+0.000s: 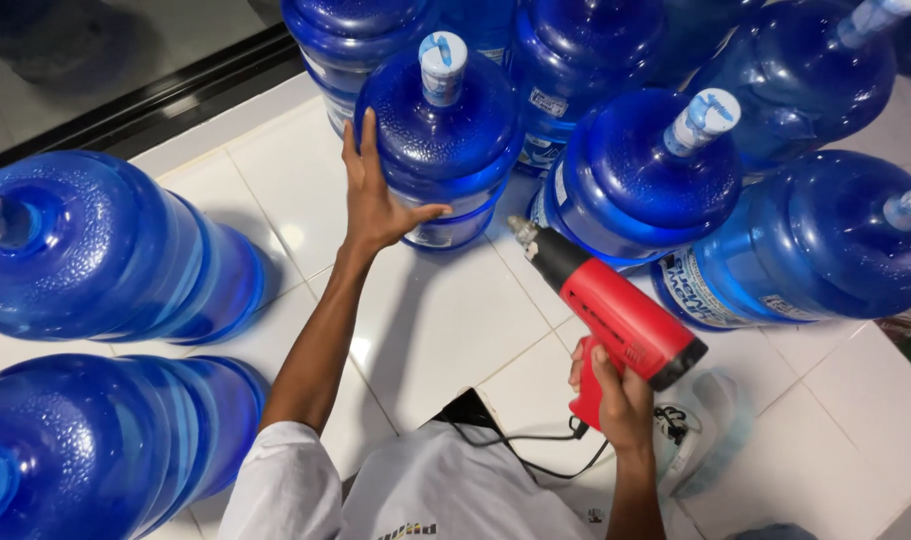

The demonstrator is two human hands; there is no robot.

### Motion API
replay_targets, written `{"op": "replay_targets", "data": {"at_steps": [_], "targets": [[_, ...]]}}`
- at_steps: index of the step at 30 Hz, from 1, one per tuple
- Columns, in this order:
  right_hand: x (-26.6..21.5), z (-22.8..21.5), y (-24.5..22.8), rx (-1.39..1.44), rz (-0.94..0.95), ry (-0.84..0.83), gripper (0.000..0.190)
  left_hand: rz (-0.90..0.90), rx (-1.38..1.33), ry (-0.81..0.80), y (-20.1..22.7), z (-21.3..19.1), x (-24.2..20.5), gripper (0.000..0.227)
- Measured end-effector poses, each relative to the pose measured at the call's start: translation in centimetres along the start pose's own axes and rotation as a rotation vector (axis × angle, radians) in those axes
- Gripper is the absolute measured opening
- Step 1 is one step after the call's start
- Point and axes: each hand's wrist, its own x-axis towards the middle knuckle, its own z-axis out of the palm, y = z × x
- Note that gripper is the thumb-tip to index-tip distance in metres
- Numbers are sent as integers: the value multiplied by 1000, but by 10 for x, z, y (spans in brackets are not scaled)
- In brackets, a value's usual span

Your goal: The person uses a red heat gun to apply heat to the necks and caps of several large blue water bottles arranged on a white tiled counter. They rotate the bottles with one hand while directing the heat gun with the other, moving systematically from one bottle to the next.

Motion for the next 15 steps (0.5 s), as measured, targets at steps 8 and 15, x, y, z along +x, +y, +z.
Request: {"op": "replay_targets", "data": {"at_steps": [8, 15], "targets": [[-12, -8, 12, 17, -69, 147, 45, -111, 36, 309, 35, 74, -8, 136], [-28, -33, 24, 259, -290, 375, 34, -70, 250, 290, 83, 58, 83, 113]]}}
